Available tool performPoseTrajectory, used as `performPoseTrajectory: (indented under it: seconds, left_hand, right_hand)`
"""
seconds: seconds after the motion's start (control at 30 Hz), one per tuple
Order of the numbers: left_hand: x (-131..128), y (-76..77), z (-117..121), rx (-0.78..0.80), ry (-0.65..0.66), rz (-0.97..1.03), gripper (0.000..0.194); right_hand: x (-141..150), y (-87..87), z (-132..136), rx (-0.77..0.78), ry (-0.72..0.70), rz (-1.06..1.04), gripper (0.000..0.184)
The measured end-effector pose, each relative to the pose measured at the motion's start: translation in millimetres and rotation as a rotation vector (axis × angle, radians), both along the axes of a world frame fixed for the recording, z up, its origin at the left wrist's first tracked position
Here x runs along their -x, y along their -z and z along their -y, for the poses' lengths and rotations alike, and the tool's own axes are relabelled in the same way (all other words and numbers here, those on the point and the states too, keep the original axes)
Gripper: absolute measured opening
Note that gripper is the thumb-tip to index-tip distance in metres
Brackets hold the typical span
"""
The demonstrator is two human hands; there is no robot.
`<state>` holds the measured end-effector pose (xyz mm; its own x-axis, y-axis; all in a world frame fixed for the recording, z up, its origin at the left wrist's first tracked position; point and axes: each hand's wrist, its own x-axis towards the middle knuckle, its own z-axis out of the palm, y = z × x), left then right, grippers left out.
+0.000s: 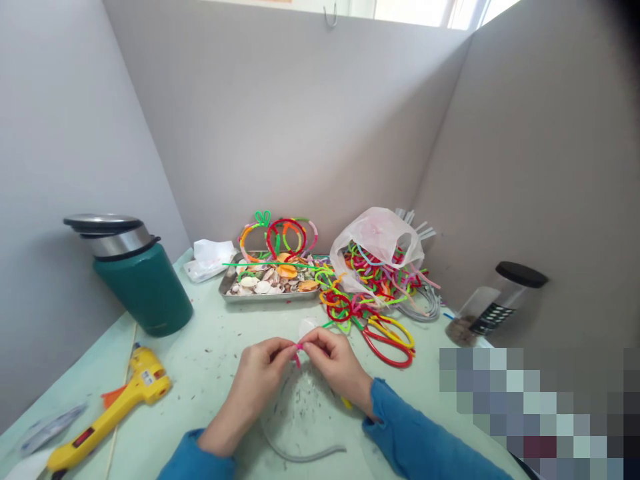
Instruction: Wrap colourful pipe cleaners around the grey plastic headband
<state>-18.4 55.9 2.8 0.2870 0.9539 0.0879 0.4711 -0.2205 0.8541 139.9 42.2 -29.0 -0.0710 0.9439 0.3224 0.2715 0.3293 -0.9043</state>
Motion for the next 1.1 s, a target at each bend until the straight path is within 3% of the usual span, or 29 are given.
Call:
performPoseTrajectory:
  seconds: [0.17, 0.27, 0.33, 0.43, 0.5, 0.6, 0.67, 0.87, 1.1]
  left_hand:
    - [1.3, 0.7, -2.4, 0.420, 0.039, 0.214, 0.038]
    - [2.2, -0.5, -1.2, 0.532, 0.094, 0.314, 0.037]
    - [2.6, 0.1, -1.4, 0.527, 0.124, 0.309, 0.036]
    - [3.8, 3.4, -2.8, 0.371, 0.150, 0.185, 0.027]
    - [5.0, 5.1, -2.8, 0.150, 0.146, 0.058, 0.015]
    - [6.1, 4.8, -0.6, -0.194, 0.113, -0.118, 0.020]
    - [6.4, 4.0, 1.3, -0.323, 0.107, -0.191, 0.018]
    - [7.9, 6.9, 2.7, -0.466, 0.102, -0.296, 0.014]
    - [8.1, 6.4, 2.1, -0.468, 0.107, -0.292, 0.019]
  right_hand:
    - [0.4, -1.1, 1.9, -0.029, -0.009, 0.012, 0.016]
    - [0.4, -0.9, 2.3, -0.033, -0.008, 0.014, 0.016]
    - [0.3, -0.5, 1.8, -0.017, -0.016, 0.013, 0.016]
    - [-0.2, 0.2, -0.1, 0.024, -0.029, -0.011, 0.015]
    - [-0.4, 0.5, -1.4, 0.047, -0.024, -0.044, 0.014]
    - [-0.3, 0.7, -2.3, 0.074, -0.020, -0.073, 0.014]
    - [-0.2, 0.6, -2.2, 0.083, -0.025, -0.075, 0.014]
    - [0.0, 1.1, -1.7, 0.077, -0.032, -0.081, 0.013]
    - [0.7, -0.7, -1.4, 0.071, -0.040, -0.073, 0.014]
